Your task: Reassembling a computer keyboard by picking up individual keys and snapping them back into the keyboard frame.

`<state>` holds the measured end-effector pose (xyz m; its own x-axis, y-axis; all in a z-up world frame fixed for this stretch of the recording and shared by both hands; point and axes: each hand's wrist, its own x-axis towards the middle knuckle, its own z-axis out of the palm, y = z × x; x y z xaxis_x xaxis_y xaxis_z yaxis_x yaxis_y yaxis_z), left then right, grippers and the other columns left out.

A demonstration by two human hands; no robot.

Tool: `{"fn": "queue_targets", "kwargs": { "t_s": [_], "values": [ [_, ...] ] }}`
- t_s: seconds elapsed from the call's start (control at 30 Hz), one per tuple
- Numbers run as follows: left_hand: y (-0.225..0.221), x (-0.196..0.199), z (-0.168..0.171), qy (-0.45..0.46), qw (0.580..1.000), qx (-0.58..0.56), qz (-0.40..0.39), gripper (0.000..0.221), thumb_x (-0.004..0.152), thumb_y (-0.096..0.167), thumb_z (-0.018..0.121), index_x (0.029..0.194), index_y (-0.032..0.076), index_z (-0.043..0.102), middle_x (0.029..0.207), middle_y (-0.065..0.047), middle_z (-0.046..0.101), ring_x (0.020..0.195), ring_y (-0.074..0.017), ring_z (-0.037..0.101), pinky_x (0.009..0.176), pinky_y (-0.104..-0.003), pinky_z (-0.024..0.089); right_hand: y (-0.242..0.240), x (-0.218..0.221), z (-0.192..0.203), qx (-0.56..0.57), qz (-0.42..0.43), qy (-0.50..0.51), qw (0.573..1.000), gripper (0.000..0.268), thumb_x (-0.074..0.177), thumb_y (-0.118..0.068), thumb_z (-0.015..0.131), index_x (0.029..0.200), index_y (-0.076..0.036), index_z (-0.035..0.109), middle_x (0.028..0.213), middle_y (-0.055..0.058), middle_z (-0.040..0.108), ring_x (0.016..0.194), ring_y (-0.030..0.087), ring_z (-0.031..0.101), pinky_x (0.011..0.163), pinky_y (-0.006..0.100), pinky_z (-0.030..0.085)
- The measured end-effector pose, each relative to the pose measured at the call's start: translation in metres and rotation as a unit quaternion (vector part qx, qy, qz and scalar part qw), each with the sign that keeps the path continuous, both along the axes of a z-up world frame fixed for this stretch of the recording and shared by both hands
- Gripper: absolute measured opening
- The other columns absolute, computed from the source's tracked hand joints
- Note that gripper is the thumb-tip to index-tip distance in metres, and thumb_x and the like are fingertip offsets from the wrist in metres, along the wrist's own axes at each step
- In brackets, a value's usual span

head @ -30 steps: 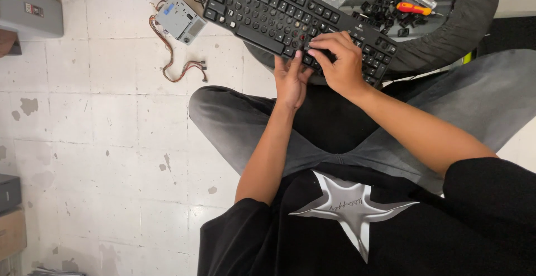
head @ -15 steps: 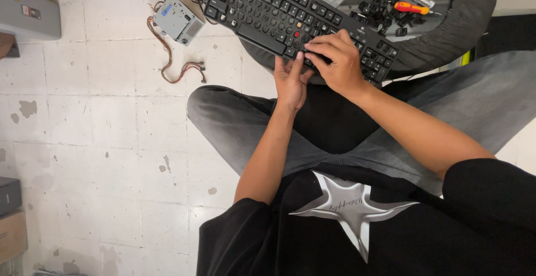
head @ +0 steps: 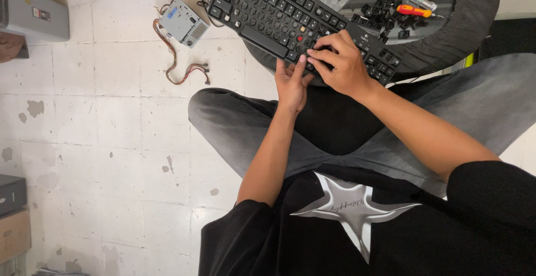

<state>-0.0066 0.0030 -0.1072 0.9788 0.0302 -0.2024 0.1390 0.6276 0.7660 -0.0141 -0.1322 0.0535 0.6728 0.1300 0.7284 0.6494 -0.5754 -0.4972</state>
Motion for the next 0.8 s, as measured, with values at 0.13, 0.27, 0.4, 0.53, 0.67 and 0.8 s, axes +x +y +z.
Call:
{"fn": "queue_targets", "kwargs": {
  "t_s": [0.13,0.27,0.4,0.53,0.67,0.8],
  "values": [
    [0.002,0.004,-0.025,0.007,1.000,0.009,0.002,0.061,0.100,0.011,0.074,0.154,0.018,0.047,0.106,-0.014,0.070,0.097,-0.0255,0.073,0.073,-0.050,0.068,0.005,-0.002,0.006,-0.014,-0.005,-0.024,1.000,0.006,0.092,0.004,0.080,0.093,-0.002,0.079,0.103,0.010,0.071,0.075,0.021,0.054,0.058,0.030,0.048],
    [-0.004,-0.002,0.022,0.008,1.000,0.004,0.000,0.060,0.101,0.012,0.073,0.154,0.016,0.047,0.101,-0.016,0.072,0.096,-0.0272,0.073,0.074,-0.051,0.068,0.004,-0.002,-0.001,0.006,-0.030,-0.037,0.999,0.006,0.090,0.007,0.081,0.091,0.001,0.078,0.099,0.010,0.070,0.079,0.023,0.059,0.058,0.030,0.051],
    [-0.005,0.002,-0.045,0.014,1.000,0.023,-0.004,0.055,0.103,0.015,0.072,0.153,0.013,0.049,0.102,-0.014,0.072,0.093,-0.0231,0.073,0.072,-0.049,0.069,0.002,-0.001,-0.007,0.025,-0.033,-0.047,0.998,0.012,0.086,0.011,0.083,0.093,0.003,0.078,0.102,0.011,0.071,0.086,0.027,0.065,0.061,0.032,0.055],
    [-0.002,0.001,-0.046,0.012,1.000,0.025,0.000,0.056,0.104,0.014,0.071,0.154,0.009,0.047,0.102,-0.019,0.073,0.092,-0.0259,0.073,0.074,-0.052,0.068,0.005,-0.006,0.006,0.034,-0.008,-0.003,0.999,0.009,0.089,0.011,0.079,0.095,0.004,0.076,0.102,0.014,0.073,0.083,0.030,0.065,0.062,0.033,0.054],
    [-0.003,-0.002,-0.033,0.030,0.999,0.018,0.015,0.066,0.102,0.015,0.074,0.156,0.003,0.040,0.105,-0.022,0.070,0.093,-0.0275,0.072,0.076,-0.054,0.066,0.004,-0.005,0.007,0.069,0.021,0.048,0.996,0.007,0.093,0.011,0.079,0.095,0.005,0.076,0.102,0.016,0.075,0.084,0.032,0.068,0.061,0.033,0.053],
    [-0.006,-0.006,-0.015,0.039,0.999,0.018,0.012,0.069,0.101,0.016,0.075,0.156,-0.003,0.038,0.114,-0.028,0.069,0.100,-0.0332,0.072,0.077,-0.056,0.065,0.001,-0.003,0.004,0.096,0.043,0.106,0.989,0.008,0.093,0.008,0.081,0.094,0.003,0.075,0.105,0.015,0.078,0.078,0.027,0.065,0.058,0.030,0.049]
  ]
}}
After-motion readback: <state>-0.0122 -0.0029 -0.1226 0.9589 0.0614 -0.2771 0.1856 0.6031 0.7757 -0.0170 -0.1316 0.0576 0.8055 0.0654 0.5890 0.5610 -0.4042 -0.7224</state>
